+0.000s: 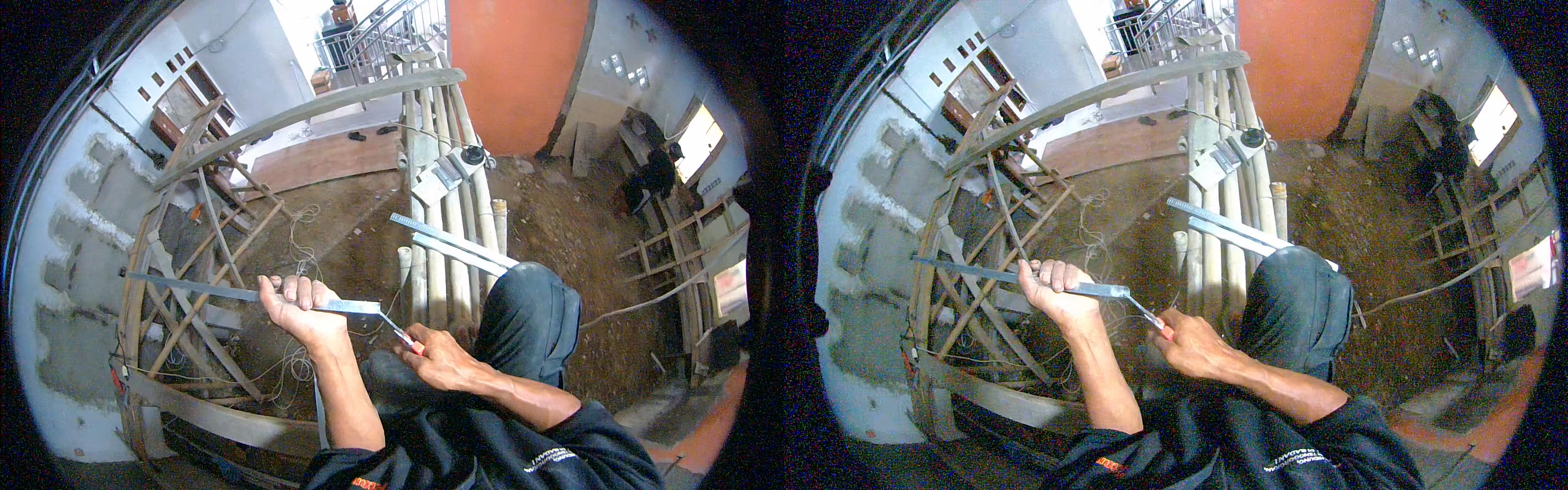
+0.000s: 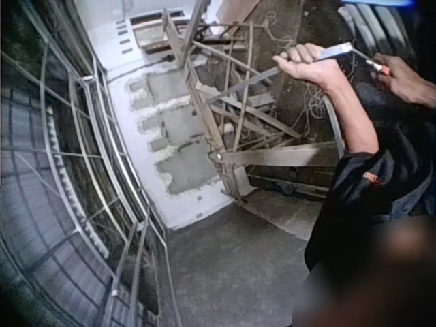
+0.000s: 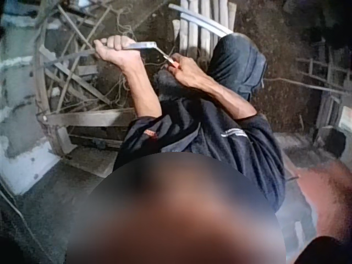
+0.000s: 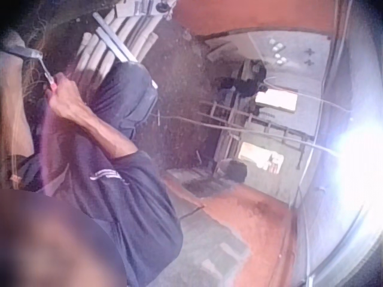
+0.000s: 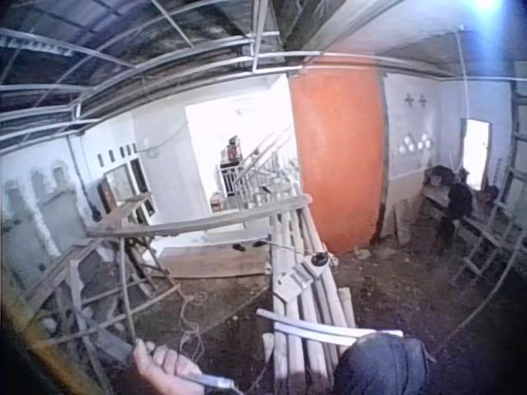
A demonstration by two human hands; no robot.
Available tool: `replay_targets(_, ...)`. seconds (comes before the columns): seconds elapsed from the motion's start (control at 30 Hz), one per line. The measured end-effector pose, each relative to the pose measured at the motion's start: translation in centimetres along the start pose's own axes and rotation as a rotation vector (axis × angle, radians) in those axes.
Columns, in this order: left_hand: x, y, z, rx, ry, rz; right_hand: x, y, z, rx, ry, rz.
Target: The person sits on the floor and uses tin snips to cut long metal straps into shorter pieces. They repeatedly position the snips, cut, and set the pieces aside.
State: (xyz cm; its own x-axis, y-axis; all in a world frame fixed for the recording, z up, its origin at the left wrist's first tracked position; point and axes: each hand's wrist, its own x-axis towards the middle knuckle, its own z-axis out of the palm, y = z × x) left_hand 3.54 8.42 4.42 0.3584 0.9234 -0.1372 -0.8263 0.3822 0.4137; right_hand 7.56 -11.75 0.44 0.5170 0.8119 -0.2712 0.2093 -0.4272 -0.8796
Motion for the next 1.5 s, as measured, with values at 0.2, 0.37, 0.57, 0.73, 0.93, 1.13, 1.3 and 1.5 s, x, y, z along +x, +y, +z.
replay_targets(0.2,1.0,-0.4,-0.2,0.002,0.030,0.044,1.4,0.7,0.2,-0.113,0.076,-0.026)
replay_targets(0.37,1.8,-0.7,-0.7,0.042,0.119,0.033,2.5,1.0,0.2,-0.202,0.138,-0.021)
replay_targets(0.57,3.3,-1.1,-0.4,0.069,0.185,-0.013,3.9,0.9,-0.2,-0.230,0.165,-0.054)
replay_targets(0.73,3.5,-2.0,-0.3,0.070,0.172,0.068,4.0,0.4,-1.1,-0.114,0.063,-0.005)
replay_targets(0.93,2.9,-2.9,-0.1,0.016,0.190,-0.111,4.4,1.0,-2.6,-0.033,0.029,-0.114)
replay_targets(1.13,2.8,-3.4,0.9,-0.058,0.177,-0.154,4.6,0.9,-2.7,-0.041,0.110,-0.110)
replay_targets(1.3,3.6,-3.2,0.2,-0.164,0.149,-0.216,5.2,1.0,-2.6,-0.096,0.234,-0.191)
replay_targets(1.5,4.9,-4.1,-0.1,0.002,0.250,-0.107,6.9,1.6,-3.0,-0.218,0.336,-0.183)
